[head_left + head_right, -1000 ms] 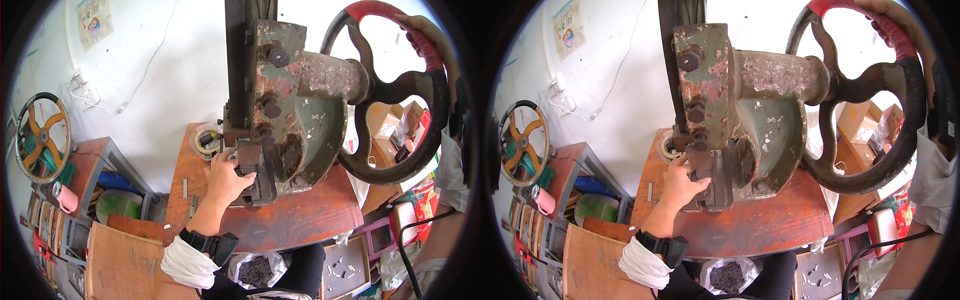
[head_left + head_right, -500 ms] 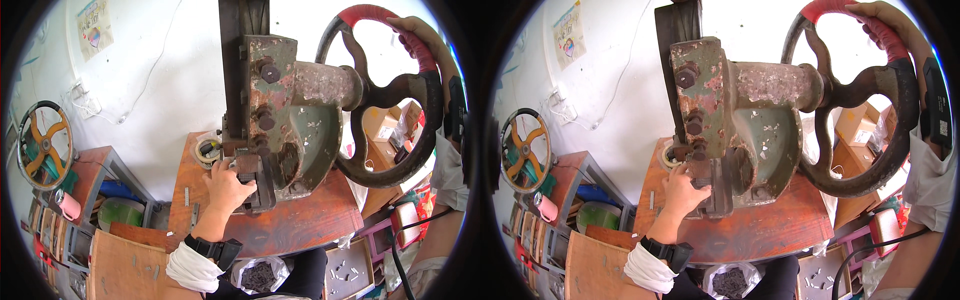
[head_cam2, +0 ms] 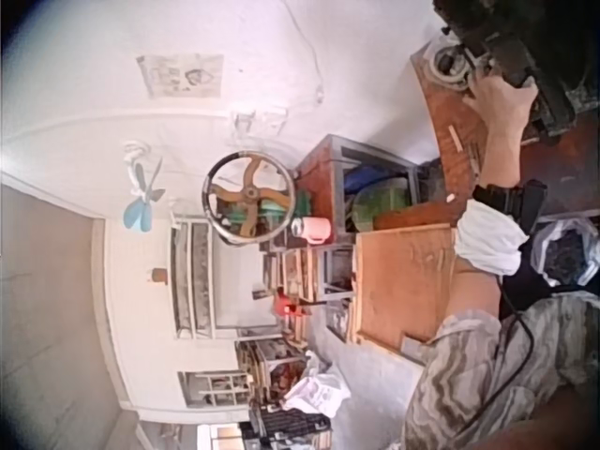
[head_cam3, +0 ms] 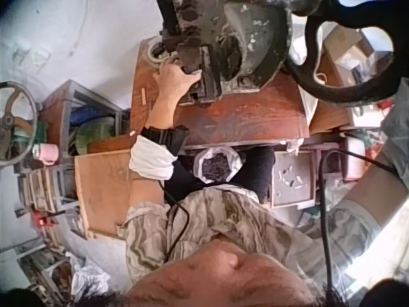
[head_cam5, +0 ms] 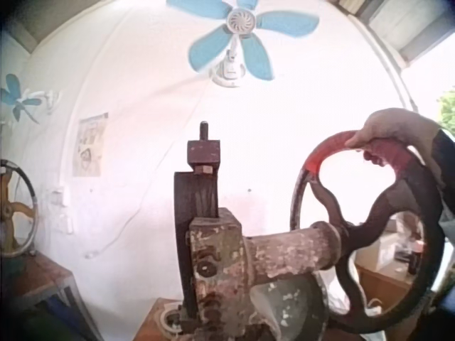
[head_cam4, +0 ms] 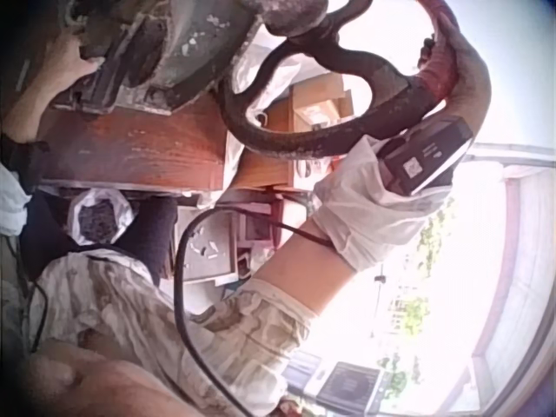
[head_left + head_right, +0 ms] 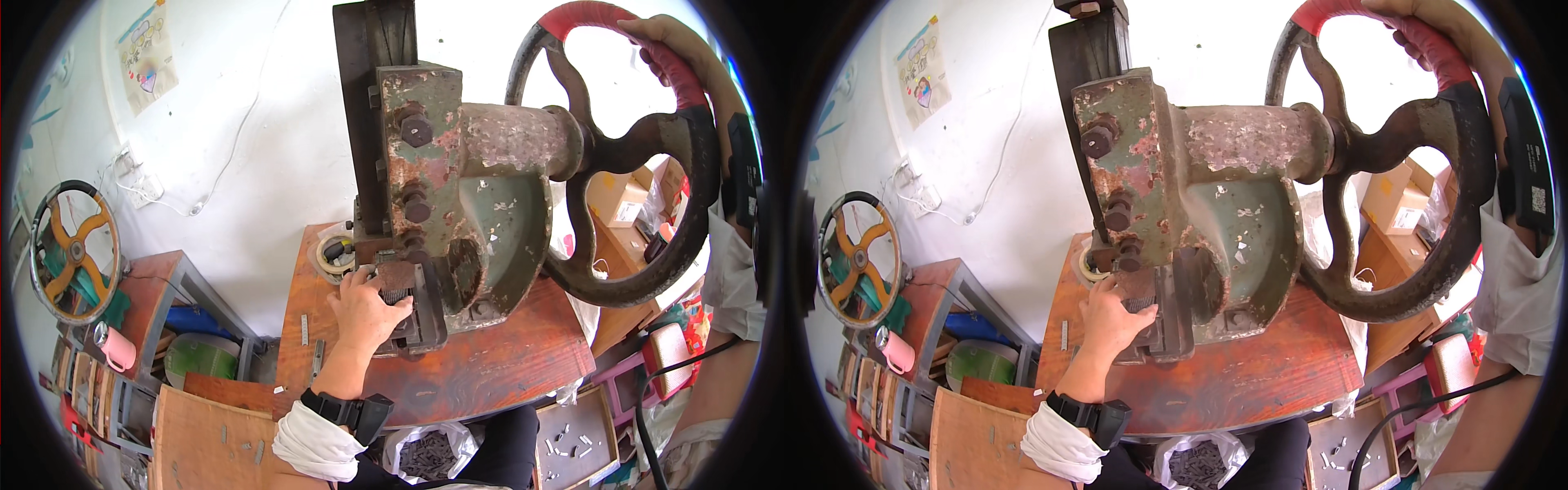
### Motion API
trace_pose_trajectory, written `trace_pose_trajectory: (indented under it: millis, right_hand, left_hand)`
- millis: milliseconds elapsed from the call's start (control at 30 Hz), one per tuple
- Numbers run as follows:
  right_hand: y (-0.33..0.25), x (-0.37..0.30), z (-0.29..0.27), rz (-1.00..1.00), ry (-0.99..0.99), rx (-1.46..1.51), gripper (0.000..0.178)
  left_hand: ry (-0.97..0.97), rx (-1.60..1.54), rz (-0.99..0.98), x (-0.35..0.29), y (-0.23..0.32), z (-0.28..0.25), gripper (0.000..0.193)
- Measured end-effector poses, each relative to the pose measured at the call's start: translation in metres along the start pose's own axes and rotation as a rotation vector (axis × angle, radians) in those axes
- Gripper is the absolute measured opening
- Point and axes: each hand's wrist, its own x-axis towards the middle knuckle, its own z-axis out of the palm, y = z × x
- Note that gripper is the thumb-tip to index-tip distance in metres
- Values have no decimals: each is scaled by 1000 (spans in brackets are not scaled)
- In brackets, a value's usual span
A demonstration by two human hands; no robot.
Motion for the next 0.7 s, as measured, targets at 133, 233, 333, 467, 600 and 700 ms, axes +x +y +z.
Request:
trace_pose_trajectory:
  millis: [133, 233, 333, 467, 600, 700]
  right_hand:
    - [-3, -1, 5, -11, 3, 14, 49]
    - [-6, 3, 8, -24, 24, 3, 49]
    - [-18, -20, -3, 110, 54, 71, 39]
    - [-38, -29, 6, 211, 42, 158, 28]
    - [-1, -8, -7, 136, 83, 58, 37]
    - [-10, 8, 16, 59, 62, 12, 42]
  left_hand:
    - [25, 66, -36, 2, 5, 0, 42]
    - [5, 56, -77, 3, 2, -5, 39]
    - [-1, -19, -82, 9, 6, 6, 37]
    - [4, -62, -117, 5, 4, 1, 35]
    - [186, 153, -8, 8, 13, 5, 35]
    - [88, 64, -107, 6, -13, -4, 37]
